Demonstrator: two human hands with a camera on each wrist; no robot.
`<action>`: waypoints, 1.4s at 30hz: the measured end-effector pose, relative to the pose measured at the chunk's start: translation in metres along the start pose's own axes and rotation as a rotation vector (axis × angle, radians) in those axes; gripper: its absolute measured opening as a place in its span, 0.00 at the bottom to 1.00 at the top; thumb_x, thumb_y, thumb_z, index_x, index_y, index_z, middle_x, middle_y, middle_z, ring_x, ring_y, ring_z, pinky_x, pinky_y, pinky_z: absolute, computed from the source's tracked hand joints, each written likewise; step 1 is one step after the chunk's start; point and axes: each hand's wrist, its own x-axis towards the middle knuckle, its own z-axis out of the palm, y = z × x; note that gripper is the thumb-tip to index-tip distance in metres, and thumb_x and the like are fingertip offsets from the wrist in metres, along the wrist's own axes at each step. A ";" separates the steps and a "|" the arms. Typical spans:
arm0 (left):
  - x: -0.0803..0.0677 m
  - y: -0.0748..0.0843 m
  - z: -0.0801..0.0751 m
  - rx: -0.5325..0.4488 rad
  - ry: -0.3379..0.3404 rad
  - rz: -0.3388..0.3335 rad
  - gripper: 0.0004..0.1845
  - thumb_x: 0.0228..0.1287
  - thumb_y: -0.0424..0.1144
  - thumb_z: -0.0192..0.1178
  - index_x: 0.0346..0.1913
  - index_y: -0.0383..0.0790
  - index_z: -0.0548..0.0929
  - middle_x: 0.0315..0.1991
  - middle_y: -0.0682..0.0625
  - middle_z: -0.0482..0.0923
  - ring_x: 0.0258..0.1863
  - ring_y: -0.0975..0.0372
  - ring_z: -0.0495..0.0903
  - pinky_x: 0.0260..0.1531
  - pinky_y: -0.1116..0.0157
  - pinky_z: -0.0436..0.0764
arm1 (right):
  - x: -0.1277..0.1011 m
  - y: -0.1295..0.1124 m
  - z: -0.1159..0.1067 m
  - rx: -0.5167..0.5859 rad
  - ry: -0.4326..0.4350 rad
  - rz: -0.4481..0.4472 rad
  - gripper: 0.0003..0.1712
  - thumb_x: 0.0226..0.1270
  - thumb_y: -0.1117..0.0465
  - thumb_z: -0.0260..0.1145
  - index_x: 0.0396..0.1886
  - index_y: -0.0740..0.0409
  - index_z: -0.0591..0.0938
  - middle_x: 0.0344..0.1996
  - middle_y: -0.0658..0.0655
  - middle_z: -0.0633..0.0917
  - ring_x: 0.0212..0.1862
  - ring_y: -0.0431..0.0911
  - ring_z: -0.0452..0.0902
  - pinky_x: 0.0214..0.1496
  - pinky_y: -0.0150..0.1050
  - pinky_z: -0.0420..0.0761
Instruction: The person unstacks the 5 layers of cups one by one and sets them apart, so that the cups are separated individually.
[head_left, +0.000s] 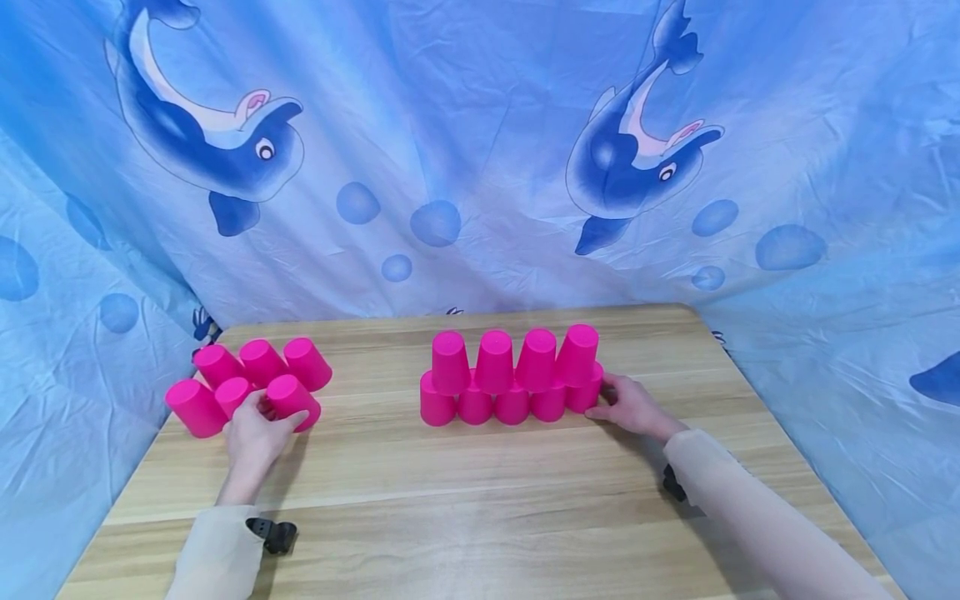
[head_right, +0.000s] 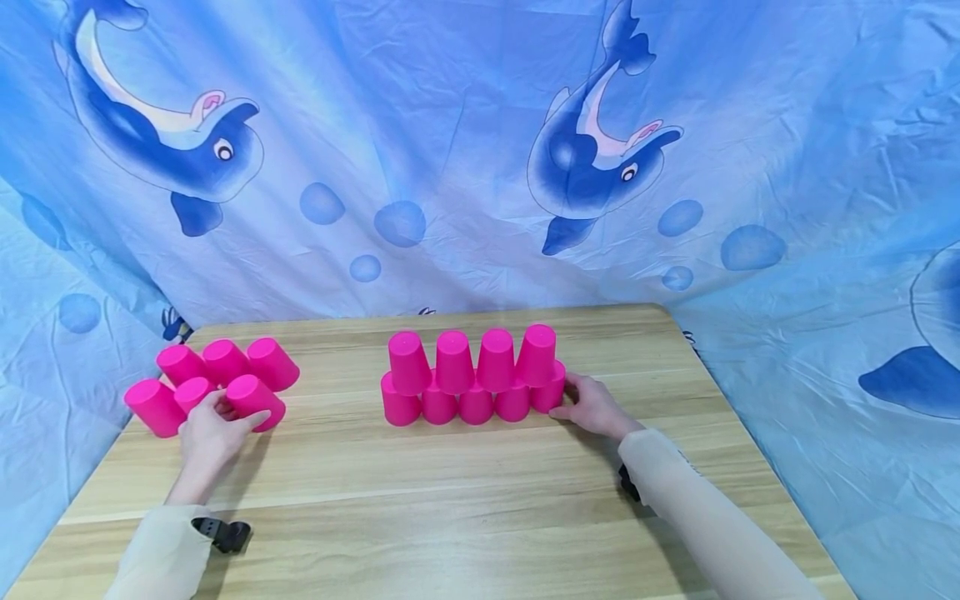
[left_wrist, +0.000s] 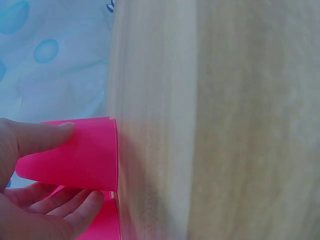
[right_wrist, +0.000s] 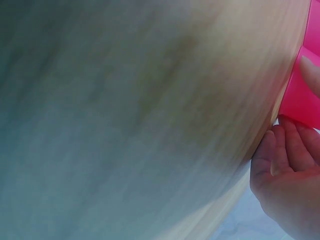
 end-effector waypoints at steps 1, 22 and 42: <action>0.000 0.000 0.000 0.001 0.000 0.001 0.40 0.53 0.44 0.71 0.63 0.26 0.65 0.55 0.28 0.70 0.53 0.37 0.69 0.51 0.41 0.69 | 0.000 0.000 0.000 0.000 0.001 -0.001 0.41 0.54 0.57 0.76 0.66 0.61 0.69 0.60 0.63 0.74 0.60 0.61 0.69 0.57 0.54 0.72; -0.009 0.044 -0.026 -0.032 0.225 0.262 0.42 0.51 0.45 0.72 0.67 0.30 0.66 0.56 0.31 0.73 0.51 0.37 0.74 0.52 0.42 0.69 | -0.001 -0.001 0.000 0.004 0.006 -0.019 0.39 0.54 0.59 0.75 0.65 0.65 0.70 0.59 0.65 0.75 0.59 0.63 0.70 0.57 0.54 0.73; -0.043 0.156 0.057 -0.422 -0.232 0.391 0.42 0.45 0.46 0.77 0.64 0.36 0.71 0.60 0.44 0.73 0.58 0.51 0.73 0.56 0.56 0.73 | -0.002 -0.003 0.000 0.004 0.009 -0.009 0.40 0.54 0.59 0.75 0.65 0.64 0.70 0.59 0.65 0.74 0.60 0.62 0.69 0.57 0.54 0.72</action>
